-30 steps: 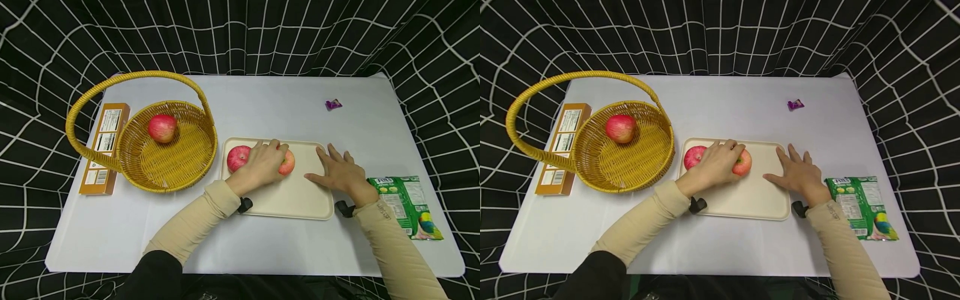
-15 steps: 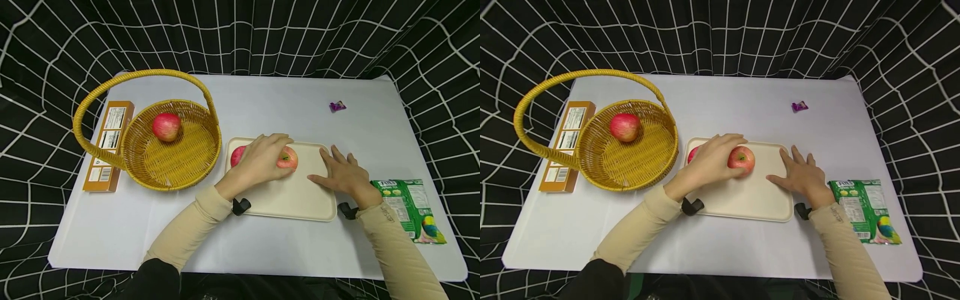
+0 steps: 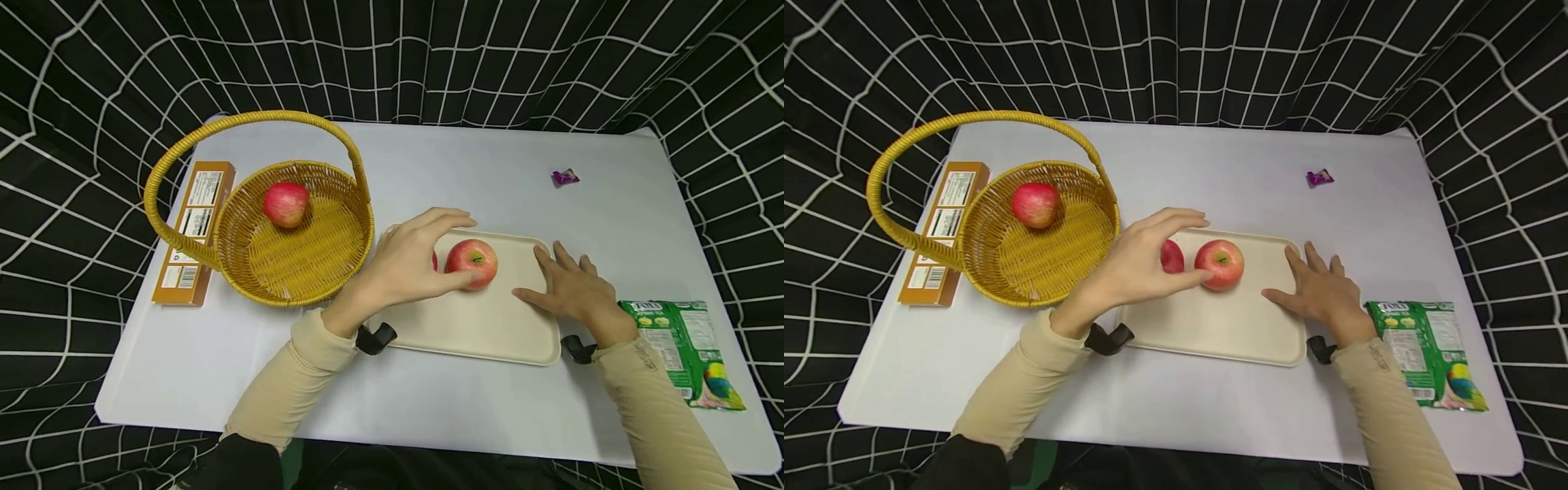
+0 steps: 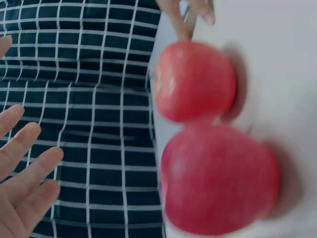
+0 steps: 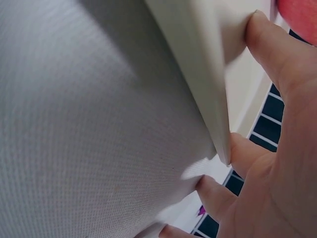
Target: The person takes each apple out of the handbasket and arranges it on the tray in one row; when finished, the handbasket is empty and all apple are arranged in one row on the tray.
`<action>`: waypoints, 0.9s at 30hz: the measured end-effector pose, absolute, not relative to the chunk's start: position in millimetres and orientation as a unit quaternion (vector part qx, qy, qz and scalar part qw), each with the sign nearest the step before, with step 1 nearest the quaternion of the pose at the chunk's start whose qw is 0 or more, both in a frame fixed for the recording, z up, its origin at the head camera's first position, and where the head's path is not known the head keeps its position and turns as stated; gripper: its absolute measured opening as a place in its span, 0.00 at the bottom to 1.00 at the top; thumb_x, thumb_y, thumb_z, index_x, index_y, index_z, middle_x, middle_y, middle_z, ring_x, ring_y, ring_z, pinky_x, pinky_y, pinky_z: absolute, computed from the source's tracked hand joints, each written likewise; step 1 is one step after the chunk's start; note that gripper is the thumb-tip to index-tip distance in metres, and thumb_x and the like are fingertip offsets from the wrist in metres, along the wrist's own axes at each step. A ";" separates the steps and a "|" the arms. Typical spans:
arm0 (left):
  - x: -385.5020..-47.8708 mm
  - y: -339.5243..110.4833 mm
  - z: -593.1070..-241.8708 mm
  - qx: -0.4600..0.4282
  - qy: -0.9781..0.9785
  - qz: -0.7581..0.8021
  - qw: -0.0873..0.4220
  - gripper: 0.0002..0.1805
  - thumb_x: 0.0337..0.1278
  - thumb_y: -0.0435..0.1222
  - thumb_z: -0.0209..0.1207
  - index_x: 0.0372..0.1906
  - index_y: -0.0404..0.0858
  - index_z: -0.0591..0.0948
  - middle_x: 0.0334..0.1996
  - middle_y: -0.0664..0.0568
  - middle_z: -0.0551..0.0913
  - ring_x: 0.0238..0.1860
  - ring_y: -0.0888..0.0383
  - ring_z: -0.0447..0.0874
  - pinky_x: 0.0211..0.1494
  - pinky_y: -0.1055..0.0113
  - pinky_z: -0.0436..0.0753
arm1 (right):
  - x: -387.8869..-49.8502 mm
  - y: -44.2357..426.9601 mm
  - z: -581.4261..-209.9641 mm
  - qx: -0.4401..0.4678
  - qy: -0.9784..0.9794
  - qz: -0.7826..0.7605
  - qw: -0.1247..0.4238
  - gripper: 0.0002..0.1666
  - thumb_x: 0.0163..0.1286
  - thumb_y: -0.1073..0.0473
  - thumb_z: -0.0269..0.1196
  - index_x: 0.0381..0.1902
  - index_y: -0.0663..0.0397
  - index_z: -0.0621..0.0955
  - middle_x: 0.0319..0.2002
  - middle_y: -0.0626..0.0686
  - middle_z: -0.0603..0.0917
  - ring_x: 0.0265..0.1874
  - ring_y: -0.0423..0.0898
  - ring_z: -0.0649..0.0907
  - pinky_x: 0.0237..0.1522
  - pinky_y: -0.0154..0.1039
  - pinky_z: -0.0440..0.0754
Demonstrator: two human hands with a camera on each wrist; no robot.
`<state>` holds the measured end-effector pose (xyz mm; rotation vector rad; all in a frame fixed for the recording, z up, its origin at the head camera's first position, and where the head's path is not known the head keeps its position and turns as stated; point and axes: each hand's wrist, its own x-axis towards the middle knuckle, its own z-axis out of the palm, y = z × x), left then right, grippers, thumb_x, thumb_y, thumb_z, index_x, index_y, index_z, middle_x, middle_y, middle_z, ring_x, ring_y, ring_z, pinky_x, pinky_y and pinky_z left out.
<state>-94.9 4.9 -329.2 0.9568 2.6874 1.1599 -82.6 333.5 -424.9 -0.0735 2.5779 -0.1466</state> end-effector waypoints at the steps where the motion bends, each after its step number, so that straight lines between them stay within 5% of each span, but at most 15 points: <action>1: -94.8 -0.8 -327.3 0.304 0.876 0.373 0.028 0.35 0.54 0.54 0.72 0.67 0.47 0.80 0.67 0.57 0.81 0.68 0.59 0.80 0.65 0.59 0.83 | -82.1 334.0 -425.2 -0.027 0.959 -0.057 0.276 0.68 0.64 0.14 0.49 0.85 0.51 0.42 0.82 0.73 0.41 0.74 0.87 0.45 0.74 0.80 0.47; 6: -98.5 -31.5 -319.4 0.266 0.891 0.368 0.025 0.39 0.52 0.54 0.73 0.70 0.48 0.77 0.66 0.57 0.82 0.65 0.55 0.82 0.64 0.56 0.83 | -78.8 339.0 -425.4 -0.025 0.959 -0.060 0.277 0.69 0.64 0.14 0.49 0.84 0.51 0.41 0.81 0.74 0.40 0.74 0.88 0.45 0.73 0.82 0.47; 14: -104.5 -76.5 -312.1 0.226 0.915 0.331 0.040 0.35 0.54 0.53 0.72 0.66 0.47 0.79 0.64 0.54 0.83 0.64 0.50 0.80 0.69 0.49 0.77 | -79.6 342.9 -428.6 -0.039 0.957 -0.075 0.276 0.70 0.64 0.14 0.49 0.84 0.54 0.40 0.81 0.75 0.39 0.80 0.76 0.44 0.78 0.75 0.36; 27: -147.6 -155.3 -318.8 0.152 0.953 0.244 0.099 0.39 0.55 0.53 0.71 0.69 0.41 0.76 0.72 0.43 0.75 0.77 0.41 0.65 0.82 0.42 0.61 | -86.5 340.0 -431.0 -0.054 0.958 -0.075 0.271 0.70 0.65 0.15 0.49 0.84 0.55 0.40 0.81 0.75 0.39 0.81 0.74 0.44 0.78 0.75 0.37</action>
